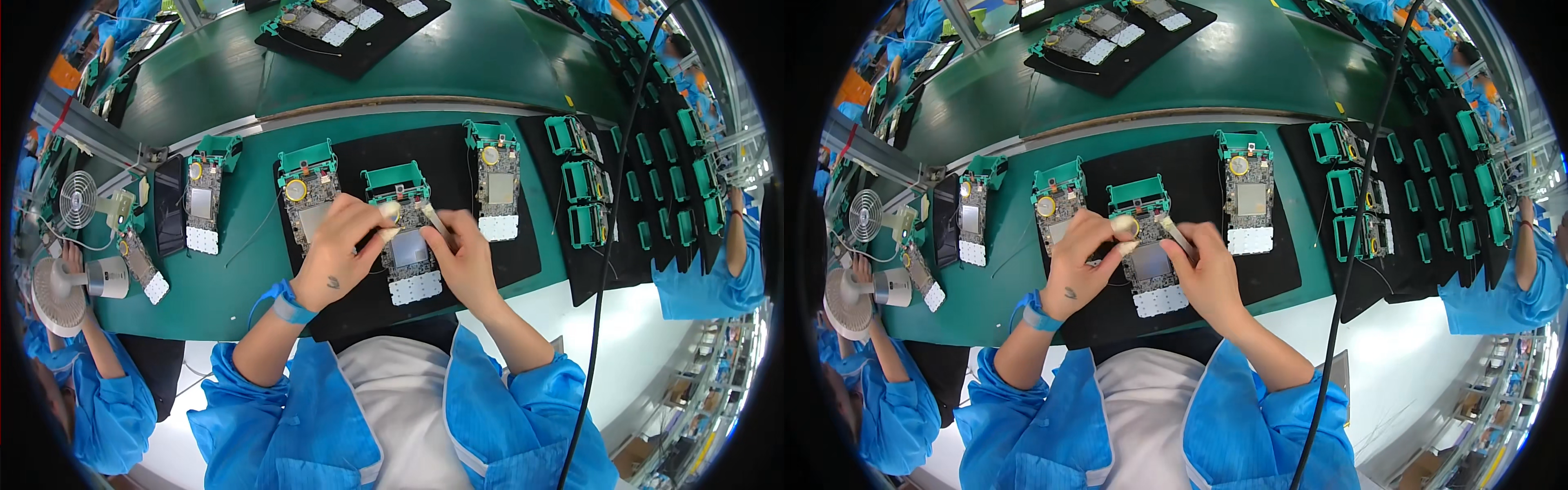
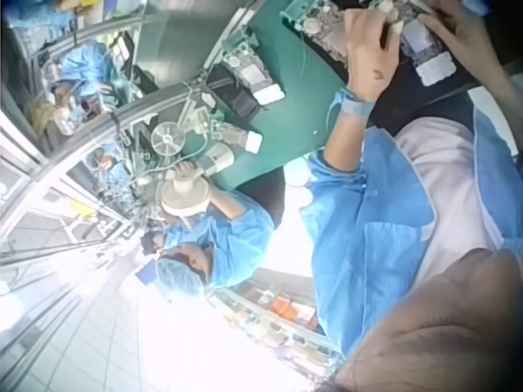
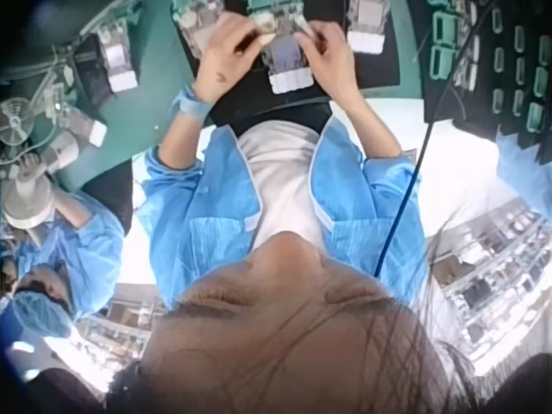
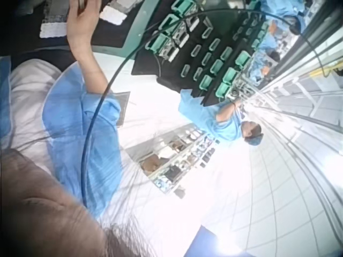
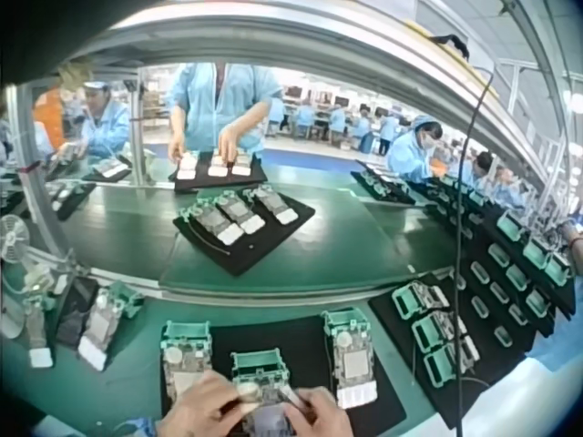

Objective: The worker is assembling electronic components into a housing and onto a circuit board at a factory workstation.

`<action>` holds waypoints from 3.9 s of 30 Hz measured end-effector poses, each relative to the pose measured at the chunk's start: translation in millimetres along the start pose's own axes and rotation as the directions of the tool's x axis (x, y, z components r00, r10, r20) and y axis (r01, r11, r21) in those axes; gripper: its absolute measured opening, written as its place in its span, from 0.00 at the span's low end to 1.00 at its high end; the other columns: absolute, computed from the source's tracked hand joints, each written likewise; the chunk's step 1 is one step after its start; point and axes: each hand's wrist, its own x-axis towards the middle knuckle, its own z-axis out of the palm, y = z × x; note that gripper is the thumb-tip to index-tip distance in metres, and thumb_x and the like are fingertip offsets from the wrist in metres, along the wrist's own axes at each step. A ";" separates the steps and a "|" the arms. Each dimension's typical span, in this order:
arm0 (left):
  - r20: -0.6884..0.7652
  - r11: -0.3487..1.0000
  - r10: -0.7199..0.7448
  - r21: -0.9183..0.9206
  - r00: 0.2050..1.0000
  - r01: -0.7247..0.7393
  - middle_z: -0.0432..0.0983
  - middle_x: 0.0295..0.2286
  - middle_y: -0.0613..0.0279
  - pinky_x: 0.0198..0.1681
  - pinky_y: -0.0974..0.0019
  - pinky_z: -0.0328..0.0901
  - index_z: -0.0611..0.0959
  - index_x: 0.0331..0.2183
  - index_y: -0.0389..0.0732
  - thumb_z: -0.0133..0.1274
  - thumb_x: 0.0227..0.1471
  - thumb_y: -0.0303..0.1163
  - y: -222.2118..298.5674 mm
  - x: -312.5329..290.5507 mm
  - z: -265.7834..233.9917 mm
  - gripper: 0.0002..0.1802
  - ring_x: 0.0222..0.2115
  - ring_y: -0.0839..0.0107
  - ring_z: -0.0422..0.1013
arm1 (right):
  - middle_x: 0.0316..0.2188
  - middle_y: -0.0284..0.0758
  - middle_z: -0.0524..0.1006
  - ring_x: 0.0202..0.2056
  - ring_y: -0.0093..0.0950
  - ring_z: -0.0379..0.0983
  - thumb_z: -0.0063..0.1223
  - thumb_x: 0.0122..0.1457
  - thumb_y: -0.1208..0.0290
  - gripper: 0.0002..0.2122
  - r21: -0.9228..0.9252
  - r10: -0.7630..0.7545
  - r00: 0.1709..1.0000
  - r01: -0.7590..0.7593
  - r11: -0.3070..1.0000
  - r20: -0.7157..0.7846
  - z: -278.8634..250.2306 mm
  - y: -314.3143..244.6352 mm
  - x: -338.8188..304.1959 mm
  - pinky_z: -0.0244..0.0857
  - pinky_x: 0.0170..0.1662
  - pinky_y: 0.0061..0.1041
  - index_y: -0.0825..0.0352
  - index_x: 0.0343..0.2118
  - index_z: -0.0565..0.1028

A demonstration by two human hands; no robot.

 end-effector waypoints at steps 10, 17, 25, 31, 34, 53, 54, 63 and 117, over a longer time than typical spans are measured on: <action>0.095 0.970 -0.175 -0.155 0.980 0.188 0.72 0.33 0.56 0.36 0.63 0.67 0.78 0.36 0.33 0.59 0.40 0.16 -2.3 0.2 -5.1 0.16 0.34 0.61 0.68 | 0.31 0.31 0.70 0.21 0.23 0.72 0.61 0.45 0.81 0.10 -0.339 -0.589 0.789 0.610 0.716 0.177 2.1 -4.1 16.6 0.64 0.20 0.21 0.68 0.33 0.77; 0.108 0.995 0.078 0.057 0.991 -0.084 0.65 0.39 0.57 0.38 0.64 0.65 0.79 0.32 0.34 0.63 0.36 0.18 -13.2 6.6 -6.8 0.15 0.40 0.60 0.62 | 0.30 0.33 0.70 0.20 0.23 0.70 0.59 0.51 0.80 0.05 -0.233 -0.431 0.890 0.455 0.859 0.150 6.1 -0.2 14.8 0.64 0.22 0.20 0.70 0.32 0.76; 0.248 0.996 0.030 0.077 0.968 -0.050 0.63 0.37 0.55 0.41 0.61 0.64 0.77 0.28 0.31 0.62 0.33 0.20 -3.7 22.8 -11.9 0.14 0.42 0.56 0.60 | 0.35 0.36 0.68 0.26 0.27 0.71 0.53 0.57 0.77 0.12 -0.203 -0.276 0.956 0.290 0.935 0.095 -8.5 -12.3 10.0 0.65 0.25 0.24 0.65 0.44 0.72; 0.372 0.993 -0.006 0.112 0.928 -0.039 0.61 0.36 0.56 0.41 0.63 0.61 0.76 0.25 0.31 0.61 0.31 0.19 5.6 34.5 -18.2 0.13 0.39 0.59 0.59 | 0.36 0.38 0.65 0.25 0.27 0.69 0.48 0.59 0.80 0.15 -0.277 -0.275 0.940 0.325 0.904 0.204 -19.8 -7.8 -5.9 0.64 0.27 0.23 0.60 0.49 0.73; 0.402 0.989 -0.003 0.135 0.916 -0.056 0.61 0.36 0.55 0.41 0.63 0.61 0.75 0.24 0.30 0.60 0.30 0.20 6.5 38.4 -18.8 0.13 0.40 0.58 0.59 | 0.34 0.35 0.64 0.22 0.25 0.67 0.49 0.58 0.80 0.16 -0.304 -0.309 0.932 0.356 0.884 0.192 -20.1 -2.4 -9.0 0.63 0.22 0.26 0.59 0.49 0.72; 0.430 0.977 -0.059 0.209 0.901 -0.035 0.61 0.35 0.55 0.40 0.62 0.61 0.74 0.24 0.30 0.60 0.32 0.20 10.2 39.6 -13.4 0.12 0.38 0.58 0.61 | 0.31 0.32 0.65 0.23 0.22 0.70 0.53 0.41 0.86 0.28 -0.595 -0.484 0.843 0.518 0.615 0.234 -0.8 4.6 -22.5 0.64 0.21 0.20 0.58 0.49 0.77; 0.426 0.978 -0.051 0.205 0.903 -0.041 0.62 0.35 0.54 0.41 0.62 0.62 0.74 0.25 0.31 0.60 0.32 0.20 9.9 40.3 -12.7 0.12 0.38 0.57 0.61 | 0.31 0.32 0.66 0.23 0.22 0.71 0.54 0.43 0.84 0.26 -0.610 -0.487 0.837 0.526 0.593 0.248 -2.0 2.1 -21.9 0.64 0.21 0.20 0.58 0.48 0.77; 0.467 0.926 0.195 0.202 0.862 -0.319 0.68 0.49 0.52 0.61 0.47 0.50 0.79 0.40 0.37 0.59 0.42 0.29 24.1 20.2 24.1 0.19 0.60 0.57 0.56 | 0.29 0.35 0.75 0.24 0.27 0.73 0.58 0.56 0.64 0.17 -0.537 -0.156 0.927 -0.055 0.842 -0.340 -73.5 37.7 48.4 0.66 0.28 0.24 0.72 0.43 0.73; 0.232 0.999 0.029 0.008 0.972 -0.031 0.63 0.36 0.56 0.41 0.63 0.63 0.78 0.28 0.31 0.59 0.34 0.19 16.5 72.1 60.6 0.12 0.40 0.59 0.60 | 0.37 0.37 0.68 0.26 0.24 0.70 0.52 0.58 0.78 0.13 -0.273 -0.217 0.968 0.176 0.946 -0.125 -74.1 17.3 20.3 0.65 0.29 0.22 0.67 0.47 0.70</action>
